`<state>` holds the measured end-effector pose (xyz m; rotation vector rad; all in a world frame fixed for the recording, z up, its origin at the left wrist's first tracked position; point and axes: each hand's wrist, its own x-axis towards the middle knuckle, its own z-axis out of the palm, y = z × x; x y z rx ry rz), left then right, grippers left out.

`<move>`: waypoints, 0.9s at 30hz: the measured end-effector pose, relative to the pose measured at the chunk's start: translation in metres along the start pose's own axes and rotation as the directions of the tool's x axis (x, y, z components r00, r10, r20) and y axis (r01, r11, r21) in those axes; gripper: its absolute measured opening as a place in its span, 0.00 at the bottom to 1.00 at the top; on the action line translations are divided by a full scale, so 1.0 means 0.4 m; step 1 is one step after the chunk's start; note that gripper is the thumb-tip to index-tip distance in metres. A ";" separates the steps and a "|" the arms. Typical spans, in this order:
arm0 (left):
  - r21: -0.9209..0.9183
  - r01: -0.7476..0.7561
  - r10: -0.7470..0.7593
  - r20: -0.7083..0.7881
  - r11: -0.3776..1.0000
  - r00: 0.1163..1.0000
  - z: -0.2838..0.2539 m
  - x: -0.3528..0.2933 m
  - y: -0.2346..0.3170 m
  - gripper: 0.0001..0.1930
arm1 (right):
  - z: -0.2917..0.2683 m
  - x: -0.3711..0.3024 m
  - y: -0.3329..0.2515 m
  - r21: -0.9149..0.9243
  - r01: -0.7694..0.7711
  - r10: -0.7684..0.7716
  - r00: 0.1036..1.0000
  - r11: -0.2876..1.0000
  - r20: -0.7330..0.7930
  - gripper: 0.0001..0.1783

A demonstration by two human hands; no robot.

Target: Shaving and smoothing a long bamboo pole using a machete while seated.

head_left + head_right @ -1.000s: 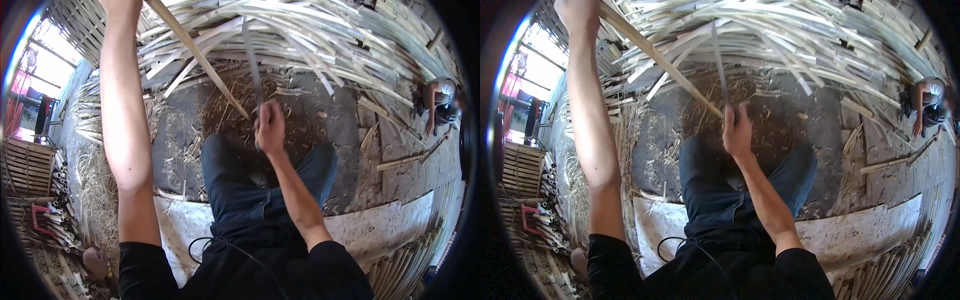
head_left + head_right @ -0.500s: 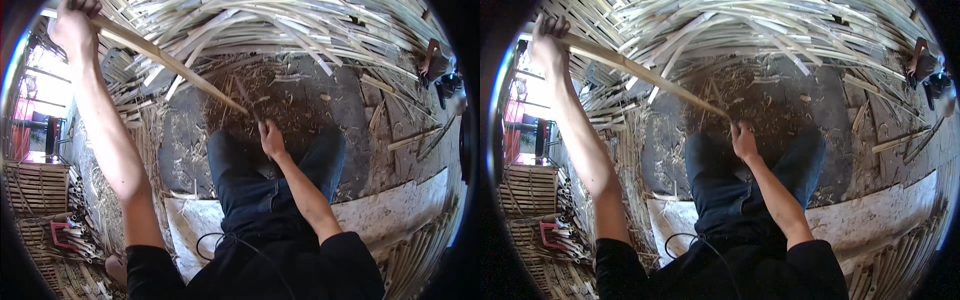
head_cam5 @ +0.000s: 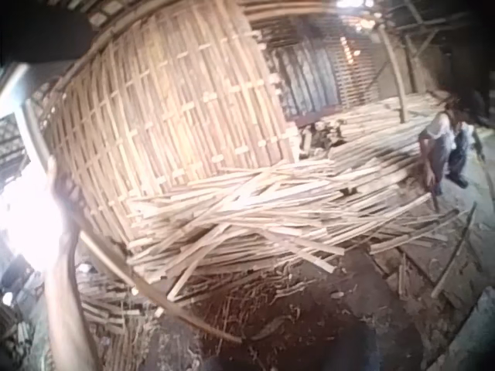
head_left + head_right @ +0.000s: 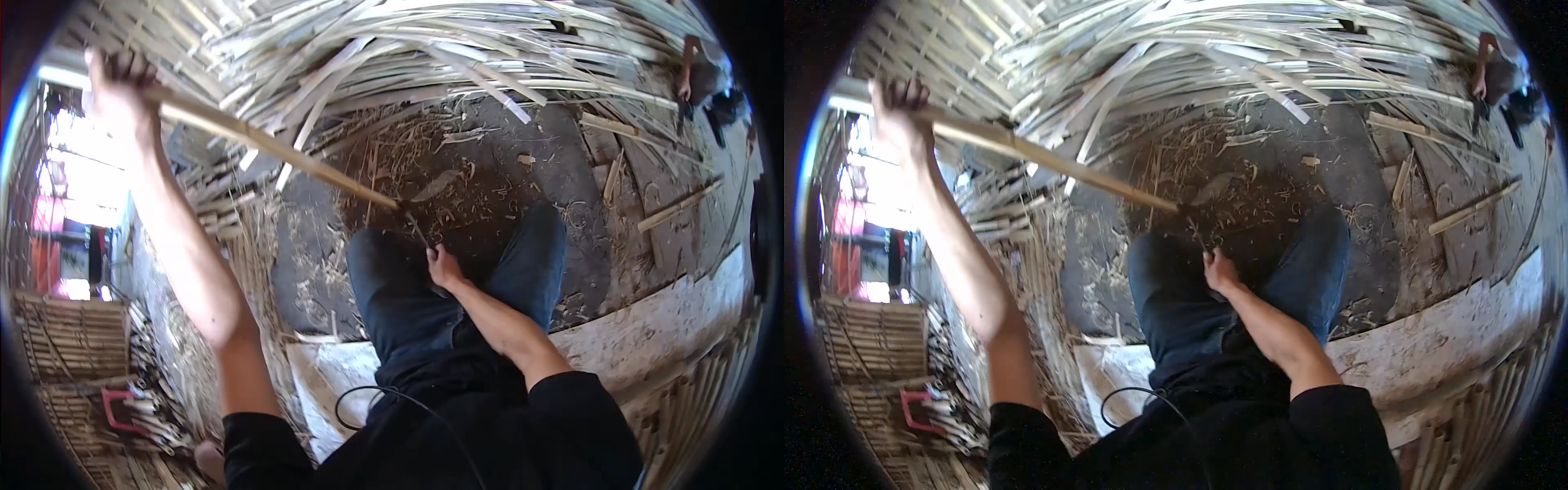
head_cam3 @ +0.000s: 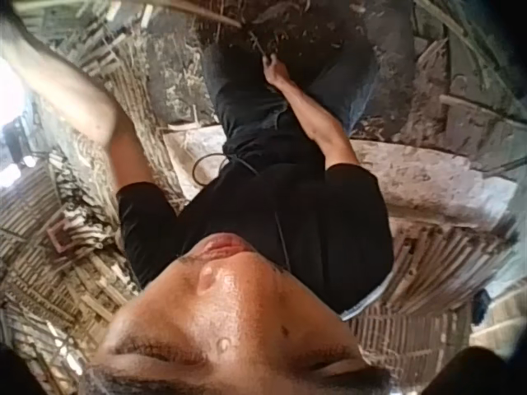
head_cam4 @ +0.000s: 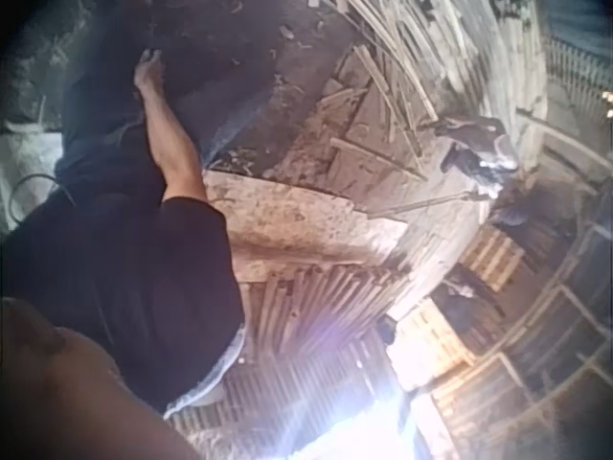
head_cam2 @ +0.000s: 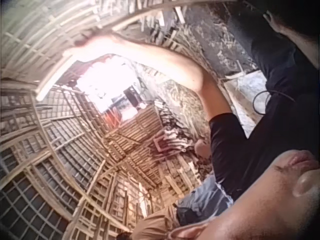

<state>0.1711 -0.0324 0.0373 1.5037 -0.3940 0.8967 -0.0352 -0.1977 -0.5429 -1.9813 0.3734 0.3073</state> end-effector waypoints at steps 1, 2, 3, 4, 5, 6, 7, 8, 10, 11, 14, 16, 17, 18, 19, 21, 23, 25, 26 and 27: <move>-0.044 0.008 -0.006 0.051 0.999 0.999 -0.050 0.006 -0.005 0.17 | -0.002 0.017 -0.028 0.029 0.009 -0.008 1.000 1.000 -0.020 0.20; -0.074 0.003 0.001 0.062 0.997 0.998 -0.068 0.009 -0.040 0.16 | -0.037 0.043 -0.052 0.031 0.067 -0.066 0.997 0.997 -0.049 0.22; -0.059 -0.002 0.004 0.030 0.998 1.000 -0.077 -0.003 -0.023 0.15 | -0.066 0.041 -0.079 0.025 0.134 -0.133 0.990 0.991 -0.044 0.24; -0.022 -0.003 0.003 -0.014 1.000 1.000 -0.100 0.004 0.011 0.14 | -0.084 0.039 -0.127 0.075 0.227 -0.218 0.970 0.971 -0.110 0.24; -0.022 0.022 -0.024 -0.050 1.000 0.998 -0.091 0.008 -0.018 0.14 | -0.128 0.018 -0.145 0.063 0.206 -0.197 0.973 0.977 -0.122 0.24; -0.004 -0.005 0.005 -0.077 1.000 0.997 -0.122 0.031 0.012 0.14 | -0.166 0.004 -0.224 0.133 0.303 -0.286 0.949 0.944 -0.133 0.26; 0.021 -0.014 0.017 -0.107 1.000 0.994 -0.143 0.052 0.017 0.13 | -0.209 -0.004 -0.286 0.197 0.381 -0.354 0.921 0.903 -0.159 0.27; 0.044 -0.013 0.019 -0.130 0.999 0.991 -0.157 0.066 0.014 0.13 | -0.247 -0.013 -0.342 0.191 0.389 -0.364 0.919 0.901 -0.154 0.27; 0.074 -0.005 0.019 -0.184 0.997 0.983 -0.130 0.055 0.014 0.14 | -0.303 -0.030 -0.413 0.260 0.594 -0.421 0.758 0.761 -0.498 0.18; 0.107 -0.002 0.027 -0.233 0.994 0.972 -0.122 0.052 0.010 0.15 | -0.308 -0.014 -0.401 0.254 0.592 -0.425 0.761 0.765 -0.490 0.18; 0.119 -0.029 0.049 -0.169 0.992 0.984 -0.129 0.060 -0.076 0.18 | -0.341 0.020 -0.385 0.380 0.438 -0.267 0.865 0.815 -0.425 0.23; 0.129 -0.010 0.037 -0.206 0.992 0.978 -0.156 0.067 -0.069 0.19 | -0.369 0.034 -0.415 0.454 0.422 -0.233 0.880 0.785 -0.414 0.23; 0.123 -0.016 0.042 -0.218 0.992 0.975 -0.168 0.070 -0.070 0.19 | -0.381 0.030 -0.432 0.530 0.390 -0.176 0.895 0.753 -0.410 0.24; 0.118 -0.022 0.048 -0.228 0.993 0.972 -0.182 0.070 -0.071 0.19 | -0.396 0.020 -0.449 0.517 0.410 -0.201 0.888 0.751 -0.413 0.23; 0.127 -0.018 0.048 -0.233 0.992 0.971 -0.191 0.063 -0.071 0.19 | -0.404 -0.004 -0.476 0.518 0.405 -0.203 0.892 0.753 -0.403 0.23; 0.080 -0.035 0.052 -0.224 0.996 0.973 -0.202 0.048 -0.071 0.18 | -0.402 -0.049 -0.515 0.698 0.460 -0.236 0.886 0.549 -0.399 0.21; 0.098 -0.036 0.056 -0.212 0.995 0.976 -0.256 0.071 -0.087 0.18 | -0.352 -0.062 -0.496 0.746 0.482 -0.288 0.875 0.460 -0.389 0.17; 0.043 0.047 -0.043 -0.090 0.998 0.995 -0.346 0.114 -0.124 0.20 | -0.291 -0.081 -0.467 0.766 0.475 -0.267 0.879 0.432 -0.395 0.20; 0.318 0.104 -0.073 -0.109 0.942 0.991 -0.368 0.097 -0.118 0.25 | -0.264 -0.087 -0.433 0.769 0.475 -0.274 0.879 0.427 -0.391 0.20; 0.495 0.042 -0.036 -0.022 0.868 0.999 -0.419 0.095 -0.168 0.31 | -0.246 -0.090 -0.383 0.792 0.382 -0.200 0.924 0.476 -0.326 0.19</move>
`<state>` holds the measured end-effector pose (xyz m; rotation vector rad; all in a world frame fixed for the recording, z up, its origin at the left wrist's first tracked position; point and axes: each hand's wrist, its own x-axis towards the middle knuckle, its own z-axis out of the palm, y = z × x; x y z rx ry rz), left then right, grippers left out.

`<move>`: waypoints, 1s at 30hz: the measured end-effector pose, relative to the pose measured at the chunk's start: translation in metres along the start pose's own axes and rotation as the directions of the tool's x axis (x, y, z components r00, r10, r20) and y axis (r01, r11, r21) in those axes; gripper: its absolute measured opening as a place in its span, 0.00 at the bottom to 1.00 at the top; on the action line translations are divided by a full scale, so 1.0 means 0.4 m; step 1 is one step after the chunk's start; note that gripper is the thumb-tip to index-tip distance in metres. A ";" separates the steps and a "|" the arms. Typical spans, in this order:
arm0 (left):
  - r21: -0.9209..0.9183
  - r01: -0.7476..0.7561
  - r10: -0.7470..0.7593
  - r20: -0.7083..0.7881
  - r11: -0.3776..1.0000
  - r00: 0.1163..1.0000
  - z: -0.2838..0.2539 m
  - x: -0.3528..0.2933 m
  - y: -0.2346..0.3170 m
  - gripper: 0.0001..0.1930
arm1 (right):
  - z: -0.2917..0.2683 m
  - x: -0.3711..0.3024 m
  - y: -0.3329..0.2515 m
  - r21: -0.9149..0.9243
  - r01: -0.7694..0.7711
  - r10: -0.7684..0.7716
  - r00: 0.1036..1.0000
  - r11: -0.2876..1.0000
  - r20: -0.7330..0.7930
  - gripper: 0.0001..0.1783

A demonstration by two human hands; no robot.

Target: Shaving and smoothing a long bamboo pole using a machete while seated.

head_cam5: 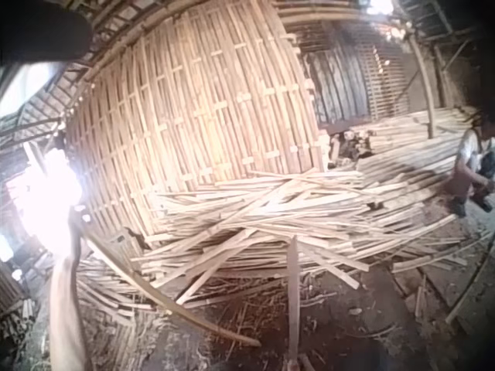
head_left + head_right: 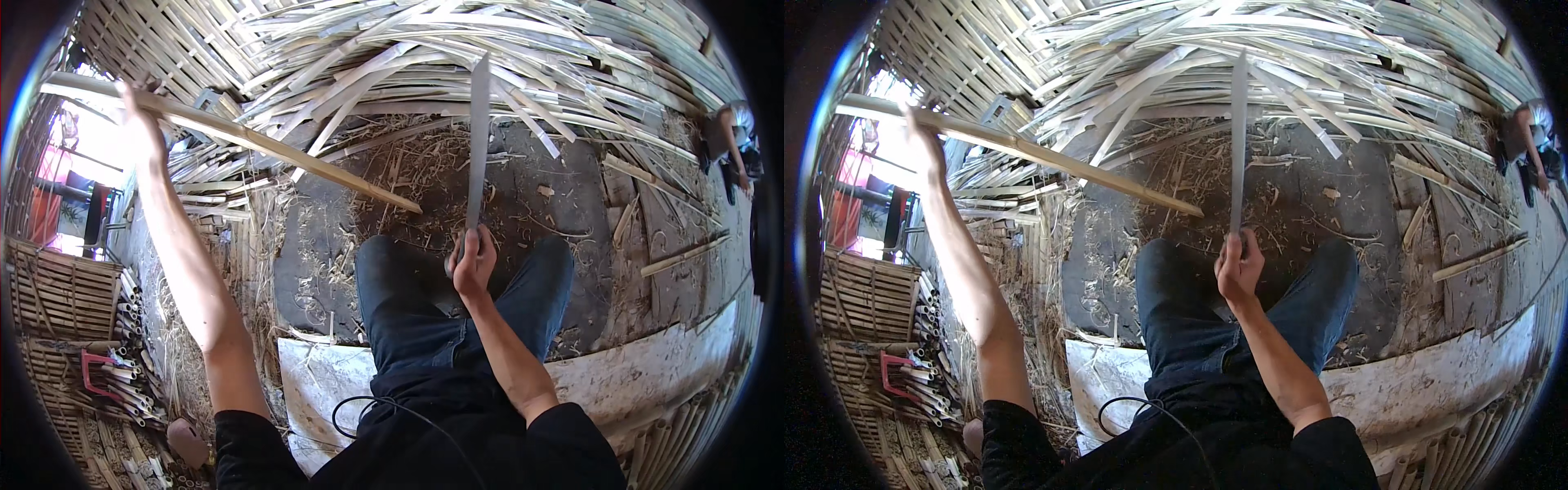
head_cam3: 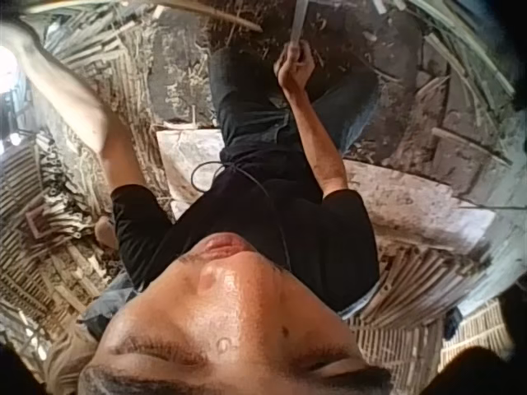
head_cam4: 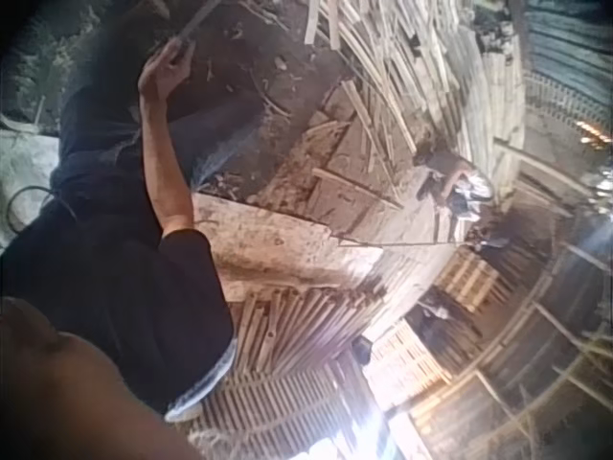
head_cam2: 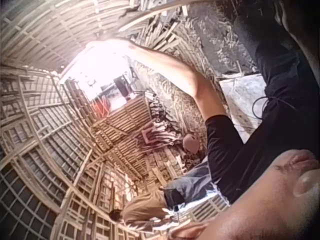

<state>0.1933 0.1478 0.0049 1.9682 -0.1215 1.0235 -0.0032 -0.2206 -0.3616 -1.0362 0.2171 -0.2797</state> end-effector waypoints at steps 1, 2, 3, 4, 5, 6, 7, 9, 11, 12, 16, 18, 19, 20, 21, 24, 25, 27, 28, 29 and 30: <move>0.040 -0.032 0.034 -0.031 0.999 0.999 0.012 -0.044 -0.027 0.33 | -0.031 -0.012 0.035 -0.020 -0.108 0.107 0.994 0.994 -0.026 0.18; 0.012 0.014 -0.012 -0.152 1.000 0.988 0.046 -0.120 -0.051 0.36 | -0.069 -0.013 0.071 -0.018 -0.106 0.105 0.994 0.994 -0.029 0.18; 0.157 -0.005 0.021 -0.099 0.988 0.995 0.036 -0.190 -0.061 0.40 | -0.100 -0.011 0.106 -0.167 -0.139 0.131 0.990 0.976 -0.059 0.20; 0.265 -0.111 0.105 0.040 0.958 0.994 0.012 -0.244 -0.090 0.44 | -0.123 -0.007 0.135 -0.312 -0.171 0.151 0.985 0.935 -0.088 0.21; -0.003 -0.068 0.068 0.106 0.998 0.992 0.030 -0.320 -0.106 0.46 | -0.151 0.001 0.158 -0.371 -0.194 0.165 0.980 0.908 -0.109 0.25; 0.017 -0.063 0.061 0.104 0.998 0.993 0.011 -0.376 -0.151 0.49 | -0.166 0.008 0.181 -0.362 -0.190 0.168 0.982 0.913 -0.092 0.25; 0.240 -0.210 0.206 0.044 0.948 0.978 -0.029 -0.407 -0.219 0.53 | -0.177 0.018 0.206 -0.461 -0.197 0.167 0.980 0.865 -0.106 0.27; 0.336 -0.181 0.180 0.034 0.924 0.983 -0.041 -0.456 -0.276 0.55 | -0.278 0.051 0.309 -0.618 -0.062 -0.016 0.993 0.783 -0.119 0.26; 0.335 -0.147 0.103 0.145 0.931 0.984 -0.101 -0.483 -0.306 0.51 | -0.299 0.069 0.339 -0.631 -0.050 -0.048 0.989 0.774 -0.138 0.27; 0.232 -0.039 -0.016 0.231 0.972 0.973 -0.128 -0.495 -0.319 0.49 | -0.306 0.079 0.349 -0.647 -0.047 -0.086 0.981 0.761 -0.172 0.28; 0.621 -0.392 0.046 0.497 0.679 0.867 -0.161 -0.499 -0.240 0.44 | -0.296 0.085 0.326 -0.517 -0.204 0.049 0.953 0.832 -0.298 0.31; 0.777 -0.203 -0.171 0.370 0.596 0.913 -0.197 -0.500 -0.308 0.41 | -0.288 0.095 0.332 -0.501 -0.194 0.042 0.953 0.843 -0.300 0.31; 0.843 -0.176 -0.177 0.302 0.508 0.937 -0.196 -0.506 -0.345 0.39 | -0.289 0.092 0.331 -0.474 -0.220 0.070 0.947 0.853 -0.313 0.32; 0.895 -0.214 -0.043 0.250 0.392 0.967 -0.182 -0.516 -0.346 0.32 | -0.286 0.091 0.330 -0.444 -0.244 0.100 0.942 0.862 -0.322 0.32; 0.893 -0.176 -0.107 0.240 0.415 0.965 -0.186 -0.512 -0.350 0.28 | -0.282 0.088 0.331 -0.449 -0.241 0.103 0.945 0.860 -0.309 0.32; 0.919 -0.185 -0.135 0.245 0.349 0.960 -0.214 -0.503 -0.438 0.19 | -0.307 0.088 0.374 -0.510 -0.236 0.067 0.943 0.827 -0.326 0.32; 0.927 -0.307 -0.175 0.347 0.217 0.922 -0.197 -0.502 -0.473 0.18 | -0.366 0.101 0.427 -0.585 -0.174 -0.026 0.948 0.792 -0.318 0.32; 0.877 -0.479 -0.227 0.473 0.034 0.851 -0.219 -0.505 -0.499 0.14 | -0.401 0.120 0.480 -0.656 -0.109 -0.119 0.949 0.747 -0.292 0.33; 0.871 -0.484 -0.213 0.490 0.081 0.845 -0.223 -0.508 -0.496 0.15 | -0.410 0.119 0.488 -0.695 -0.092 -0.151 0.948 0.713 -0.281 0.33; 0.885 -0.456 -0.214 0.465 0.091 0.859 -0.243 -0.505 -0.494 0.15 | -0.413 0.115 0.490 -0.730 -0.078 -0.180 0.946 0.679 -0.269 0.33; 0.899 -0.428 -0.220 0.439 0.097 0.871 -0.279 -0.501 -0.492 0.16 | -0.400 0.107 0.485 -0.730 -0.086 -0.183 0.942 0.678 -0.281 0.33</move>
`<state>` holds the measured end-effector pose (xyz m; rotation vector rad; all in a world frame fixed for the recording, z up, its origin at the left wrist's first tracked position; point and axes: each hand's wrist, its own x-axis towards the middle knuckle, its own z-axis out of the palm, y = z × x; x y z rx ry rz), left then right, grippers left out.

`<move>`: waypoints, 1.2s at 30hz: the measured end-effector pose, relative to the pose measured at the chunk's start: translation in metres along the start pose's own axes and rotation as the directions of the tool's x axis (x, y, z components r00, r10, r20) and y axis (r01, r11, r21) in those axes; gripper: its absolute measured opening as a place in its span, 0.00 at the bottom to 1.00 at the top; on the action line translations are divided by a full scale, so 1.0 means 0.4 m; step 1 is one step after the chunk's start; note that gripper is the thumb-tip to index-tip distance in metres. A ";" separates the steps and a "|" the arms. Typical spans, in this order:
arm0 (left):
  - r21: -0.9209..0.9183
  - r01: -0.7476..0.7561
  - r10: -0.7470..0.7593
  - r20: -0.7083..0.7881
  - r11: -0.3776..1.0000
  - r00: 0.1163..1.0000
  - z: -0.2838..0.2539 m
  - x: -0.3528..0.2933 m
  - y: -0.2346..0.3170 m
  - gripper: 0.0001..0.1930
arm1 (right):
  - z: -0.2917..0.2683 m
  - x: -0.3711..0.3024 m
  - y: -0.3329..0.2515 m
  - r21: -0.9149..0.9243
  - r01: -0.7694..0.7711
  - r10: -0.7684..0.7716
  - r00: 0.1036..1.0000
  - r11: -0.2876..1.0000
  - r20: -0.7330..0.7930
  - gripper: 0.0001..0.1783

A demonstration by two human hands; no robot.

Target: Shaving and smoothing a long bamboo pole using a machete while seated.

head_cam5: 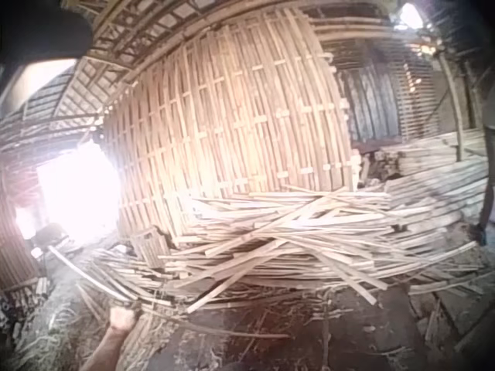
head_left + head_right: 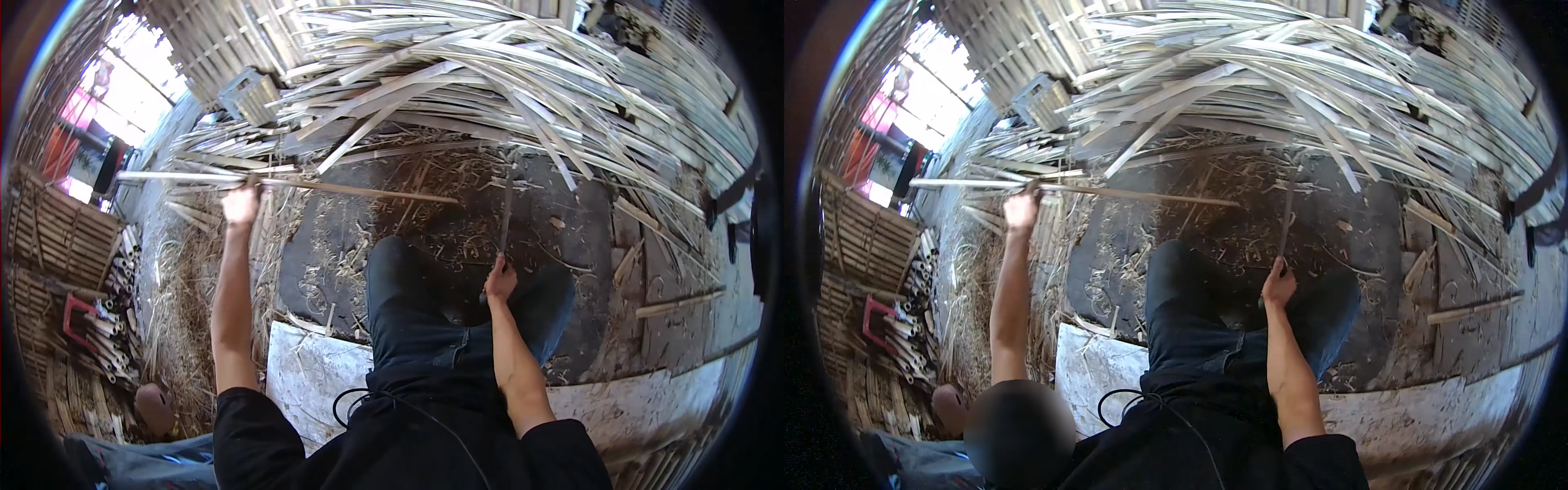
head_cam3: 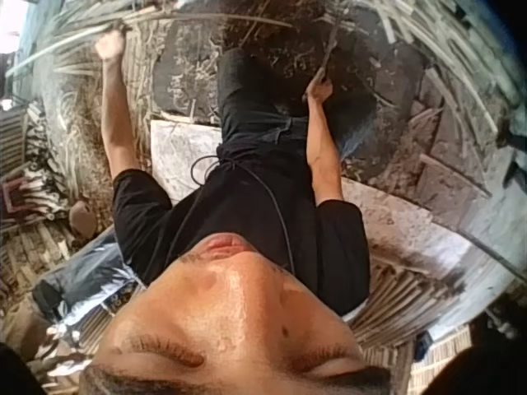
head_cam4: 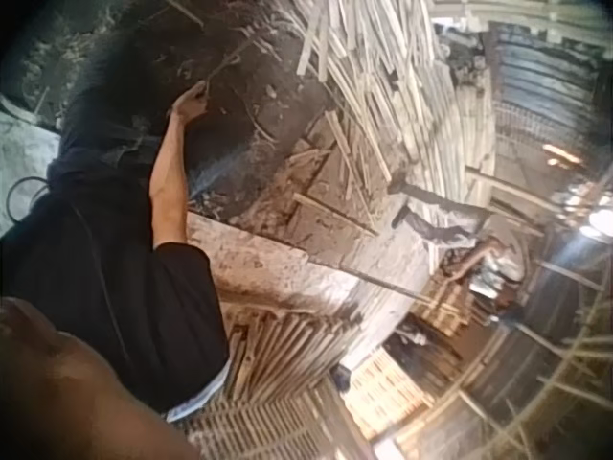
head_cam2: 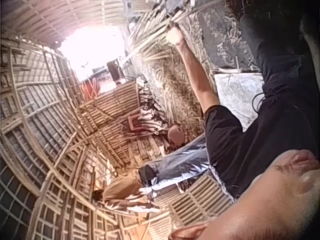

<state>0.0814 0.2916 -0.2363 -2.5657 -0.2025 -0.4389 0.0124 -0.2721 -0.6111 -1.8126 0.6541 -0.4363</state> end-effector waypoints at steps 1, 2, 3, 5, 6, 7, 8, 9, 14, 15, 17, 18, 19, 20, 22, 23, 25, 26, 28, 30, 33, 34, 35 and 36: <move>-0.023 0.029 -0.030 -0.038 0.999 0.999 -0.010 -0.013 -0.035 0.16 | 0.000 -0.009 -0.020 0.015 -0.024 0.024 0.999 1.000 0.030 0.33; -0.049 0.060 -0.064 -0.075 0.997 0.995 -0.025 -0.025 -0.071 0.17 | -0.007 -0.010 -0.034 0.029 -0.047 0.045 0.997 0.998 0.062 0.33; -0.102 0.071 -0.085 -0.145 0.992 0.986 -0.039 -0.021 -0.093 0.16 | -0.013 0.003 -0.020 0.026 -0.074 0.072 0.996 0.997 0.051 0.33; -0.154 0.115 -0.144 -0.194 0.981 0.970 -0.082 -0.029 -0.153 0.15 | -0.017 -0.002 -0.054 0.021 -0.164 0.163 0.984 0.986 0.068 0.33; -0.167 0.141 -0.171 -0.180 0.976 0.969 -0.112 -0.034 -0.178 0.15 | -0.022 -0.009 -0.074 0.015 -0.249 0.247 0.965 0.968 0.091 0.33; -0.248 0.172 -0.220 -0.182 0.953 0.958 -0.133 -0.042 -0.200 0.16 | -0.028 -0.010 -0.088 0.015 -0.253 0.251 0.964 0.967 0.092 0.33; -0.330 0.199 -0.268 -0.180 0.923 0.946 -0.161 -0.042 -0.208 0.17 | -0.032 -0.010 -0.096 0.013 -0.281 0.278 0.954 0.959 0.116 0.31; -0.369 0.277 -0.326 -0.076 0.887 0.942 -0.192 -0.041 -0.219 0.16 | -0.033 -0.014 -0.104 0.011 -0.309 0.305 0.942 0.951 0.141 0.30; -0.586 0.251 -0.320 -0.015 0.770 0.947 -0.310 -0.045 -0.216 0.18 | -0.032 -0.023 -0.074 -0.030 -0.265 0.265 0.944 0.964 0.195 0.23; -0.660 0.183 -0.263 -0.022 0.729 0.965 -0.317 -0.050 -0.222 0.19 | -0.032 -0.029 -0.094 -0.067 -0.300 0.307 0.919 0.952 0.247 0.22; -0.689 0.277 -0.299 0.091 0.669 0.950 -0.362 -0.046 -0.164 0.18 | -0.037 -0.033 -0.100 -0.146 -0.246 0.277 0.926 0.958 0.256 0.22; -0.705 0.368 -0.320 0.207 0.607 0.925 -0.373 -0.043 -0.142 0.18 | -0.040 -0.034 -0.097 -0.226 -0.196 0.253 0.931 0.954 0.264 0.21; -0.742 0.338 -0.292 0.199 0.579 0.936 -0.339 -0.045 -0.152 0.15 | -0.038 -0.035 -0.095 -0.220 -0.191 0.247 0.932 0.957 0.265 0.21; -0.810 0.364 -0.314 0.235 0.460 0.920 -0.321 -0.045 -0.139 0.13 | -0.036 -0.035 -0.087 -0.238 -0.177 0.244 0.925 0.955 0.292 0.21; -0.867 0.336 -0.231 0.265 0.367 0.936 -0.320 -0.050 -0.081 0.12 | -0.037 -0.034 -0.068 -0.253 -0.166 0.242 0.920 0.953 0.307 0.21; -0.902 0.329 -0.162 0.294 0.279 0.942 -0.323 -0.048 -0.056 0.12 | -0.039 -0.033 -0.065 -0.256 -0.158 0.235 0.922 0.954 0.307 0.21; -0.917 0.365 -0.082 0.356 0.163 0.931 -0.297 -0.045 -0.041 0.12 | -0.041 -0.035 -0.087 -0.253 -0.146 0.224 0.923 0.956 0.313 0.21; -0.911 0.379 -0.089 0.369 0.164 0.925 -0.305 -0.052 -0.021 0.12 | -0.050 -0.045 -0.122 -0.262 -0.196 0.281 0.895 0.945 0.345 0.22; -0.923 0.381 -0.015 0.381 0.056 0.924 -0.309 -0.048 0.017 0.12 | -0.062 -0.045 -0.151 -0.268 -0.243 0.332 0.870 0.932 0.364 0.23; -0.935 0.352 0.004 0.353 0.049 0.936 -0.332 -0.039 0.052 0.13 | -0.062 -0.048 -0.146 -0.280 -0.231 0.326 0.872 0.932 0.365 0.24; -0.958 0.272 -0.075 0.266 0.095 0.961 -0.383 -0.029 0.112 0.13 | -0.049 -0.045 -0.106 -0.281 -0.163 0.257 0.903 0.946 0.344 0.20; -0.932 0.280 -0.068 0.272 0.231 0.960 -0.423 -0.019 0.132 0.14 | -0.042 -0.035 -0.069 -0.284 -0.168 0.261 0.906 0.944 0.333 0.20; -0.890 0.278 -0.057 0.277 0.360 0.959 -0.465 -0.009 0.157 0.14 | -0.040 -0.020 -0.017 -0.298 -0.117 0.210 0.931 0.947 0.300 0.20; -0.830 0.298 -0.069 0.302 0.471 0.951 -0.511 -0.007 0.180 0.14 | -0.039 -0.015 0.015 -0.314 -0.064 0.156 0.947 0.947 0.280 0.21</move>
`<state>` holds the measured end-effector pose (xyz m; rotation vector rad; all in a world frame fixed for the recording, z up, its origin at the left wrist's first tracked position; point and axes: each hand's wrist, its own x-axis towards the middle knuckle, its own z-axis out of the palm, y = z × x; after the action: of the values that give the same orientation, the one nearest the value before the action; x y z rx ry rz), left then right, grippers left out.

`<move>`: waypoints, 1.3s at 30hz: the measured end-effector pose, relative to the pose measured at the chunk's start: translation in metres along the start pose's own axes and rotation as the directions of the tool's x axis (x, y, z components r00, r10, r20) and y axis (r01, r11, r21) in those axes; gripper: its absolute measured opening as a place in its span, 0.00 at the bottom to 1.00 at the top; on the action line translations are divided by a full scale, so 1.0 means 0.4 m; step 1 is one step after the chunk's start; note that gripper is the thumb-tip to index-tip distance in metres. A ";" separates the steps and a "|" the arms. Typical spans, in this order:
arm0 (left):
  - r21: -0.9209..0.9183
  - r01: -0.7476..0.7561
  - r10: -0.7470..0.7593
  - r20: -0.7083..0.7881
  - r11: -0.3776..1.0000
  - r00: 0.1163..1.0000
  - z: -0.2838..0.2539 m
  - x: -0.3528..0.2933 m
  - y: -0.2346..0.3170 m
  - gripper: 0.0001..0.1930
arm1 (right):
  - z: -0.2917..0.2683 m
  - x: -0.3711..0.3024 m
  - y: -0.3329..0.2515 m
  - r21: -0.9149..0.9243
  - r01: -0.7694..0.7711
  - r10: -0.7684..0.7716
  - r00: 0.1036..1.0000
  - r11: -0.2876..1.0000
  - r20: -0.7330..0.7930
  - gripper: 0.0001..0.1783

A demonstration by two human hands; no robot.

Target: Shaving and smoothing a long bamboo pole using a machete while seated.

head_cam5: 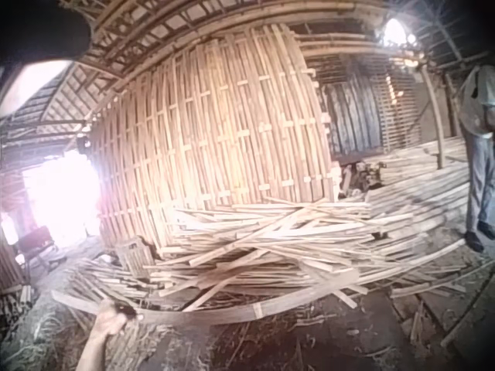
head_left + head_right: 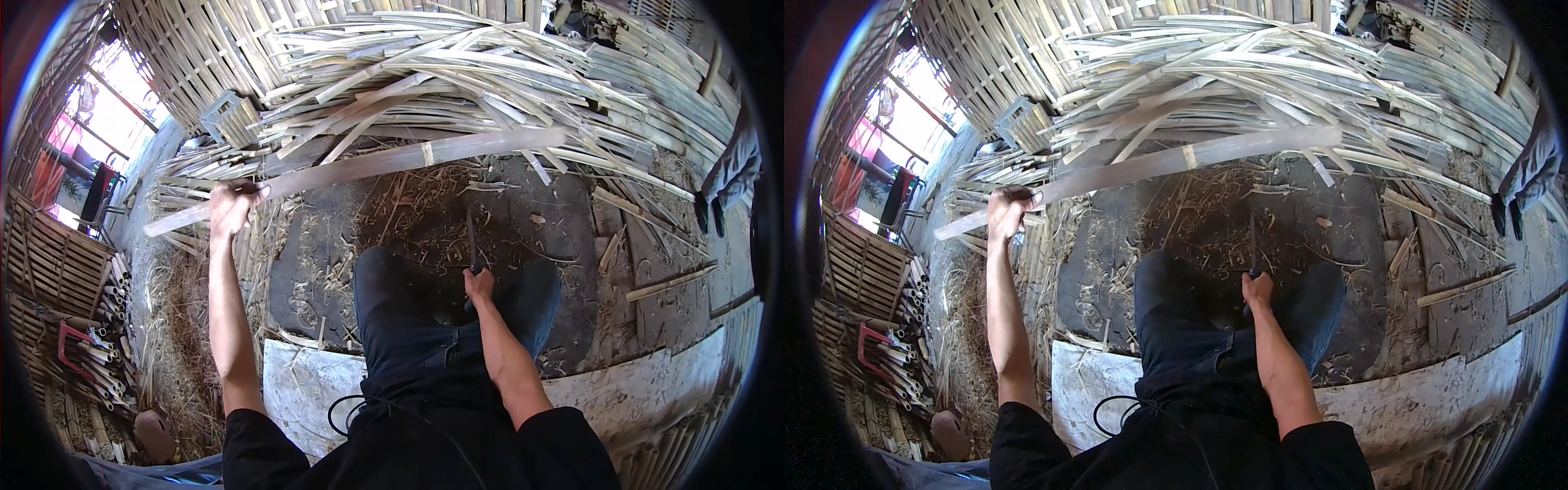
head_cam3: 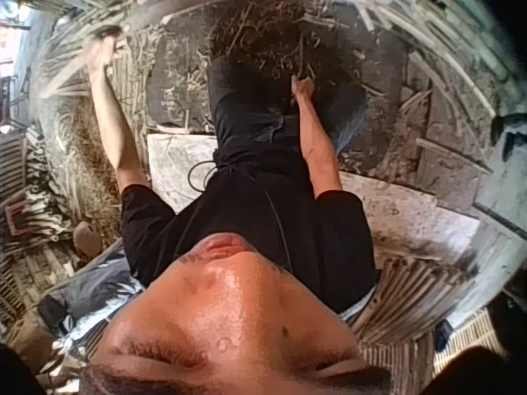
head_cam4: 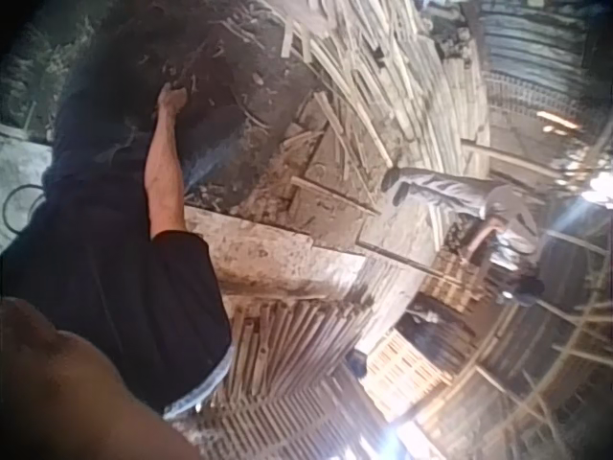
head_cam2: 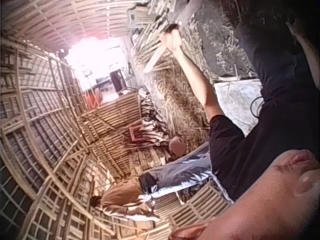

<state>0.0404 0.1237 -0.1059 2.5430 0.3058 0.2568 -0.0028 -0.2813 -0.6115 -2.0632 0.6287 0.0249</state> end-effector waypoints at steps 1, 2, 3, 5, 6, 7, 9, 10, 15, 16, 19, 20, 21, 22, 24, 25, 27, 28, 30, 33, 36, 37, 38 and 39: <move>0.150 -0.131 0.141 -0.055 0.980 0.989 0.002 0.005 -0.019 0.15 | 0.008 -0.002 -0.009 -0.001 0.004 -0.003 1.000 1.000 0.014 0.21; 0.302 -0.248 0.283 -0.080 0.921 0.956 0.006 0.002 -0.008 0.17 | 0.011 -0.005 -0.028 0.017 -0.018 0.017 0.999 1.000 0.031 0.21; 0.423 -0.090 0.109 -0.020 0.902 0.994 0.008 0.005 0.010 0.20 | 0.011 -0.008 -0.046 0.032 -0.040 0.038 0.998 0.999 0.047 0.22; 0.579 -0.092 0.119 -0.009 0.810 0.993 0.043 0.010 0.046 0.26 | 0.003 -0.010 -0.060 0.031 -0.052 0.050 0.997 0.998 0.061 0.22; 0.662 -0.099 0.153 -0.025 0.743 0.988 0.060 0.011 0.063 0.28 | 0.000 -0.012 -0.066 0.037 -0.059 0.056 0.996 0.998 0.069 0.23; 0.660 -0.088 0.143 -0.030 0.746 0.989 0.086 0.044 0.027 0.28 | -0.001 -0.012 -0.074 0.029 -0.053 0.050 0.996 0.998 0.075 0.23; 0.879 -0.148 0.374 -0.037 0.454 0.927 0.145 0.102 -0.091 0.24 | 0.007 -0.008 -0.103 0.079 -0.069 0.057 0.989 0.994 0.136 0.23; 0.735 -0.096 -0.094 0.213 0.672 0.973 0.135 0.003 0.259 0.23 | -0.015 -0.012 -0.062 0.057 -0.107 0.099 0.988 0.993 0.118 0.23; 0.887 -0.212 -0.002 0.233 0.410 0.972 0.207 0.072 0.328 0.17 | -0.020 -0.028 -0.090 0.107 -0.123 0.111 0.987 0.987 0.118 0.23; 0.889 -0.202 -0.010 0.226 0.411 0.974 0.211 0.088 0.343 0.17 | -0.037 -0.048 -0.135 0.155 -0.203 0.176 0.969 0.967 0.173 0.23; 0.900 -0.272 0.015 0.284 0.340 0.959 0.211 0.100 0.429 0.19 | -0.054 -0.053 -0.140 0.163 -0.178 0.148 0.972 0.970 0.181 0.23; 0.898 -0.275 0.010 0.290 0.344 0.957 0.206 0.094 0.467 0.19 | -0.055 -0.054 -0.141 0.156 -0.182 0.153 0.971 0.971 0.181 0.23; 0.902 -0.340 0.045 0.341 0.266 0.939 0.200 0.090 0.503 0.17 | -0.056 -0.051 -0.148 0.156 -0.167 0.140 0.975 0.973 0.172 0.22; 0.896 -0.404 0.073 0.397 0.185 0.915 0.210 0.089 0.527 0.15 | -0.056 -0.052 -0.146 0.156 -0.156 0.130 0.978 0.975 0.164 0.22; 0.877 -0.431 0.267 0.373 0.211 0.889 0.243 0.095 0.588 0.16 | -0.026 -0.003 -0.061 0.148 -0.142 0.129 0.987 0.979 0.096 0.21; 0.876 -0.432 0.273 0.371 0.216 0.888 0.264 0.116 0.600 0.16 | -0.011 0.023 -0.037 0.148 -0.117 0.112 0.993 0.982 0.041 0.21; 0.879 -0.416 0.423 0.293 0.234 0.857 0.288 0.174 0.544 0.20 | 0.012 -0.012 -0.129 0.186 -0.125 0.100 0.986 0.975 0.135 0.20; 0.874 -0.429 0.422 0.307 0.231 0.853 0.309 0.156 0.552 0.20 | -0.006 -0.020 -0.134 0.217 -0.171 0.135 0.976 0.961 0.168 0.20; 0.529 -0.485 0.613 -0.087 0.696 0.785 0.319 0.066 0.608 0.29 | -0.039 -0.005 -0.097 0.219 -0.166 0.141 0.982 0.961 0.126 0.20; 0.384 -0.602 0.577 -0.801 0.700 0.158 0.376 0.198 0.481 0.65 | -0.005 0.002 -0.111 0.224 -0.137 0.117 0.988 0.965 0.100 0.20; -0.585 -0.218 0.232 -0.053 0.781 0.971 0.556 0.342 0.643 0.76 | 0.026 0.061 0.047 0.145 0.035 -0.018 0.993 0.989 -0.119 0.20; -0.257 -0.144 0.202 0.215 0.955 0.955 0.616 0.351 0.675 0.52 | 0.030 0.025 0.050 0.091 0.018 -0.011 0.997 0.996 -0.076 0.23; -0.214 -0.251 0.277 0.101 0.944 0.956 0.620 0.480 0.564 0.35 | 0.083 0.006 -0.050 0.045 0.113 -0.113 0.994 0.993 -0.013 0.24; -0.272 -0.334 0.356 0.034 0.902 0.934 0.650 0.531 0.500 0.28 | 0.096 -0.035 -0.093 -0.108 0.378 -0.392 0.902 0.920 -0.183 0.24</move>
<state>0.3399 -0.1149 -0.1848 2.3204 -0.2064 0.3023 0.0102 -0.2289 -0.5997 -2.2433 0.3308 -0.4025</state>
